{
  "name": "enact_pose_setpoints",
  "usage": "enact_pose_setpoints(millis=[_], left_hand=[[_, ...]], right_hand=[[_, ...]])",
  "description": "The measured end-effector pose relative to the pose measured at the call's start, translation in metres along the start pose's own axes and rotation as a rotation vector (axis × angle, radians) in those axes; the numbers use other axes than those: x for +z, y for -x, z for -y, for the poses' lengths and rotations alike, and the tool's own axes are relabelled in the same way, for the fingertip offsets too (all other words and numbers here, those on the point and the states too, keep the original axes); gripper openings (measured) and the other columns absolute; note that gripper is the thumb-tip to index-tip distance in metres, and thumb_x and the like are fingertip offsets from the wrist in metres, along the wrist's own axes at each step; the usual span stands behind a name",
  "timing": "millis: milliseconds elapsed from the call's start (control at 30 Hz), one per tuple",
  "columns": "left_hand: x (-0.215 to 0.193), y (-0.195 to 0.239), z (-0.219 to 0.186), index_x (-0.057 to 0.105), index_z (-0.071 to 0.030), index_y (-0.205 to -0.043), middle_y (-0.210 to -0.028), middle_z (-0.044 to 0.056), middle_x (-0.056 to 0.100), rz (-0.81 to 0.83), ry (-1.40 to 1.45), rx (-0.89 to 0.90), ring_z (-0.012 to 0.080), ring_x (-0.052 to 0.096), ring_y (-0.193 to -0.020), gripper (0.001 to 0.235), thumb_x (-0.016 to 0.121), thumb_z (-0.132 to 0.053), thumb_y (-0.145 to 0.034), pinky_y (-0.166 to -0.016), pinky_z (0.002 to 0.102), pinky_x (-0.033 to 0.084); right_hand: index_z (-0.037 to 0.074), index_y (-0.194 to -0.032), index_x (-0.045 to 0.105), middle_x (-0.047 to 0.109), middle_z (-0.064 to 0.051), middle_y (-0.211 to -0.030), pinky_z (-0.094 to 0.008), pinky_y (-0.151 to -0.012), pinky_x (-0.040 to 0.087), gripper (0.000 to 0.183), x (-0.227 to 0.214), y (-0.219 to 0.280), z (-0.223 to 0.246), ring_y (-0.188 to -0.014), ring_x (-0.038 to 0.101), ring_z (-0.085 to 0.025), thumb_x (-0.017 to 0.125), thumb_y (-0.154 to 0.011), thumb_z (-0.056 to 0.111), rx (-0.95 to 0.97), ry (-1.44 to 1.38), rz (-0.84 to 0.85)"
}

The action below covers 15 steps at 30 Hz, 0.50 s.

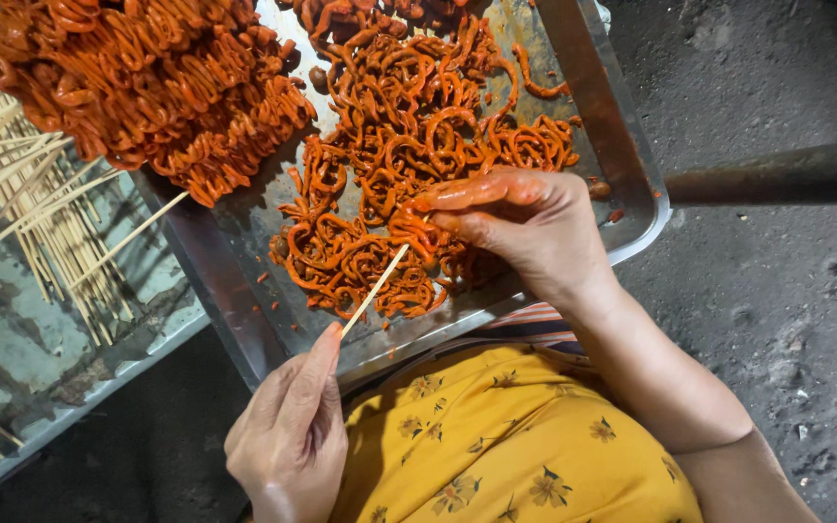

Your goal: The person threads orange-colored noodle-like food items onto wooden skewers from a tray.

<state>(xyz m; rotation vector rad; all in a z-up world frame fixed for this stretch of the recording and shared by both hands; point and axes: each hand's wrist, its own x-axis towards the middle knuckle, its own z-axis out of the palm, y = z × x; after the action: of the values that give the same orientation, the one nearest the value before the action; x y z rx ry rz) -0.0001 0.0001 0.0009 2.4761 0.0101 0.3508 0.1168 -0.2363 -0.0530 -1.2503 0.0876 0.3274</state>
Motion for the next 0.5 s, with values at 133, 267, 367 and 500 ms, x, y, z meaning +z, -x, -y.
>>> enact_pose_setpoints(millis=[133,267,367,500], left_hand=[[0.0,-0.002,0.0,0.075,-0.008,-0.118,-0.091,0.013,0.072,-0.021,0.029,0.005,0.0217,0.074,-0.081,0.037,0.077,0.009,-0.086,-0.076,0.029,0.057],[0.0,-0.001,-0.003,0.075,-0.008,-0.119,-0.091,0.013,0.073,-0.022,-0.008,0.003,0.0208,0.075,-0.081,0.036,0.077,0.008,-0.086,-0.075,0.028,0.057],[0.0,0.0,-0.004,0.074,-0.006,-0.12,-0.093,0.013,0.074,-0.011,0.016,-0.024,0.019,0.075,-0.081,0.037,0.076,0.009,-0.087,-0.074,0.027,0.056],[0.002,-0.001,-0.004,0.075,-0.006,-0.119,-0.089,0.013,0.072,0.018,0.031,-0.027,0.0185,0.071,-0.076,0.037,0.076,0.009,-0.085,-0.07,0.027,0.055]], right_hand=[[0.0,-0.113,0.076,0.077,-0.011,-0.119,-0.032,-0.103,0.06,0.019,0.002,0.002,0.003,-0.112,0.074,-0.019,0.074,-0.095,-0.004,-0.307,0.234,0.088],[0.001,-0.117,0.075,0.077,-0.008,-0.12,-0.032,-0.108,0.057,0.024,0.004,0.007,0.006,-0.119,0.072,-0.019,0.073,-0.095,-0.007,-0.396,0.379,0.097],[0.002,-0.116,0.075,0.076,-0.008,-0.123,-0.031,-0.107,0.057,0.026,0.005,0.005,0.014,-0.121,0.072,-0.018,0.073,-0.092,-0.006,-0.504,0.557,0.131],[0.002,-0.119,0.075,0.077,-0.007,-0.12,-0.029,-0.1,0.059,0.028,0.012,0.005,0.014,-0.111,0.076,-0.017,0.076,-0.091,-0.004,-0.394,0.563,0.082]])
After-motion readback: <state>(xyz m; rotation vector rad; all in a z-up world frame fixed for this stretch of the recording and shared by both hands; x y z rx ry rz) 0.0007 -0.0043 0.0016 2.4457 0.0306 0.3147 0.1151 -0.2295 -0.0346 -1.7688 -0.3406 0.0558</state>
